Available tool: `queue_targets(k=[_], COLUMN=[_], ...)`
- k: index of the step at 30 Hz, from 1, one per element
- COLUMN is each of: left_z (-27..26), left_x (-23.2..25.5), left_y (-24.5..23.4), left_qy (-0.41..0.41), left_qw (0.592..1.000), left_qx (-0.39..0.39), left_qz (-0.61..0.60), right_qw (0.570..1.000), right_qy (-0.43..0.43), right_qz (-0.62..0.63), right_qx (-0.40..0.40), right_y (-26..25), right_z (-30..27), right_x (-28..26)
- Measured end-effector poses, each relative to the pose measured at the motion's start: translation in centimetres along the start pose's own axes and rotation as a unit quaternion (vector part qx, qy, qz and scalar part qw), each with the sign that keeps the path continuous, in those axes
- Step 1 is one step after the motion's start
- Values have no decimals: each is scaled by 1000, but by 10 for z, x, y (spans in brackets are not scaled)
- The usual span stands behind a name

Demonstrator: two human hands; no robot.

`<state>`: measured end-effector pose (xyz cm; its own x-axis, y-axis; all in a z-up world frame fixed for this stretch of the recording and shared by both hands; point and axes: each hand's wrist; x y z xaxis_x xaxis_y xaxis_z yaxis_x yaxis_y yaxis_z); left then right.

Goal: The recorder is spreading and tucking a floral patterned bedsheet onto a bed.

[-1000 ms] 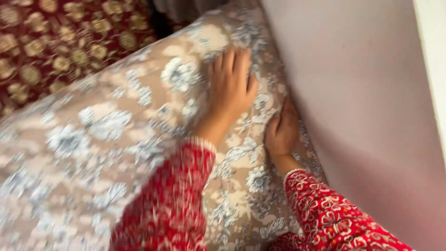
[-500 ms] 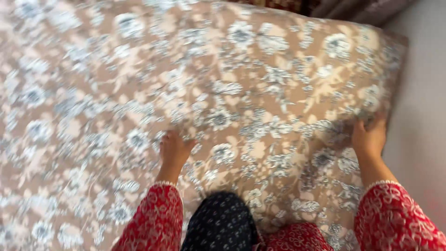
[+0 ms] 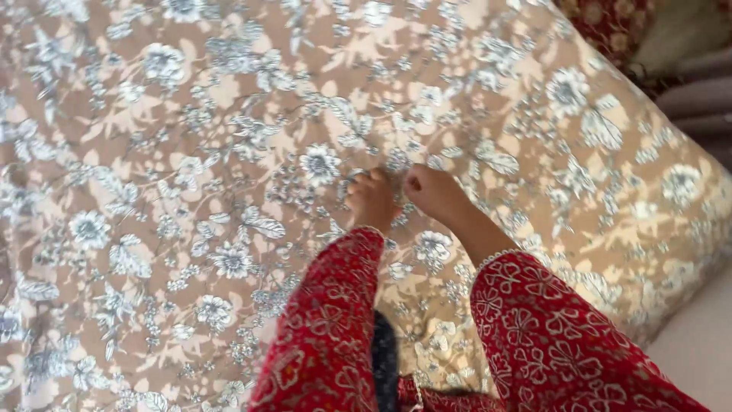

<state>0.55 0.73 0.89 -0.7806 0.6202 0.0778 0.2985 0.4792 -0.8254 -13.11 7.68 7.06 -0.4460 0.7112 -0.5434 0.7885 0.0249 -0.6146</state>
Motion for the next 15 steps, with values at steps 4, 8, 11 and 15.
queue_targets(k=[4, 8, 11, 15], left_z=[-7, 2, 5, 21], left_x=[4, -2, -19, -89], left_y=[-33, -65, -62, -56], left_qy=[-19, -49, 11, 111], left_qw=[999, 984, 968, 956], left_qx=[-9, -122, -227, -117], left_qz=[-37, -121, -103, -245], right_qw=[990, 976, 950, 943], right_qy=[41, 17, 131, 248], right_qz=[-89, -170, -211, -116], right_qx=[-102, -135, -191, -189], right_y=[53, 62, 49, 5], right_z=[69, 103, 98, 79], right_x=[4, 15, -29, -157])
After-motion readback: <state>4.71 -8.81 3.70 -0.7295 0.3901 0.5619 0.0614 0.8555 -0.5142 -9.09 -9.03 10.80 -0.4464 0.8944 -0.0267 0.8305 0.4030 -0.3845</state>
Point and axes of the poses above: each hand's wrist, its own z-axis towards the middle knuckle, its own y-axis out of the palm, x = y × z, and after that the axes turned 8 degrees about y, right-handed
